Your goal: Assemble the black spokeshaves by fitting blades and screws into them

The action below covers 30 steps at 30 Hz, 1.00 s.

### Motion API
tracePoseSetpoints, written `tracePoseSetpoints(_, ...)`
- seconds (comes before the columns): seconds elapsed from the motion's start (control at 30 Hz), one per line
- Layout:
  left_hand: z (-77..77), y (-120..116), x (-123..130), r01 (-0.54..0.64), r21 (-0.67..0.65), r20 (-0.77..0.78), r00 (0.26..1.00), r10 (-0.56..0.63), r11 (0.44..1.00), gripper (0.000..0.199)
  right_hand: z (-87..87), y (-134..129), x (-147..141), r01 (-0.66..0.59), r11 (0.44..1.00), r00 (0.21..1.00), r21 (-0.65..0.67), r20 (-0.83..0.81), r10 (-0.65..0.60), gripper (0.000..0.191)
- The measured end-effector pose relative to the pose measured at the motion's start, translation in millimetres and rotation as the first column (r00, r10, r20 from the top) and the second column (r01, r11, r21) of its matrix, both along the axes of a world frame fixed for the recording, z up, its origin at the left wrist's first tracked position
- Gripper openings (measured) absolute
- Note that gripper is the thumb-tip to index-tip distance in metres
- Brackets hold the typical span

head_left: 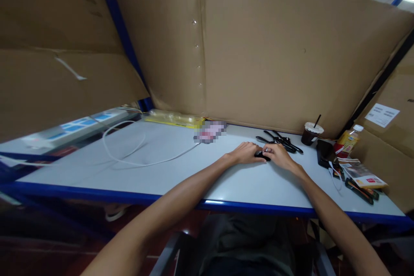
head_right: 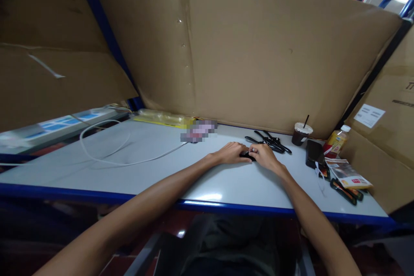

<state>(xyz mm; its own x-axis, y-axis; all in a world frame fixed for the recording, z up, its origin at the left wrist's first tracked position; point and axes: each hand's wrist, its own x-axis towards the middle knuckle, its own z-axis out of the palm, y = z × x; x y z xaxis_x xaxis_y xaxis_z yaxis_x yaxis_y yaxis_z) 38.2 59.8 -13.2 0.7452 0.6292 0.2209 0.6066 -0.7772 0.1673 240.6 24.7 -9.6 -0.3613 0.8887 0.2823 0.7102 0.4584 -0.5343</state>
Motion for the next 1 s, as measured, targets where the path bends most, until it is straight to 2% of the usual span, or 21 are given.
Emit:
tracePoseSetpoints(0.57,-0.9,0.6,-0.4,0.012,-0.004,0.005,1.000,-0.012,1.000,0.048,-5.9,9.8,5.1,-0.039,0.985,0.982,-0.171,-0.188,0.006,0.012)
tracePoseSetpoints(0.93,3.6,-2.3,-0.4,0.001,-0.010,-0.003,1.000,-0.001,1.000,0.044,-7.5,9.1,-0.7,0.018,0.993,0.989,-0.113,-0.142,-0.034,0.005)
tracePoseSetpoints(1.0,3.6,-2.3,-0.4,0.001,-0.010,-0.003,1.000,-0.001,1.000,0.046,-7.5,9.3,-0.3,0.050,0.994,0.989,-0.100,-0.133,-0.063,0.013)
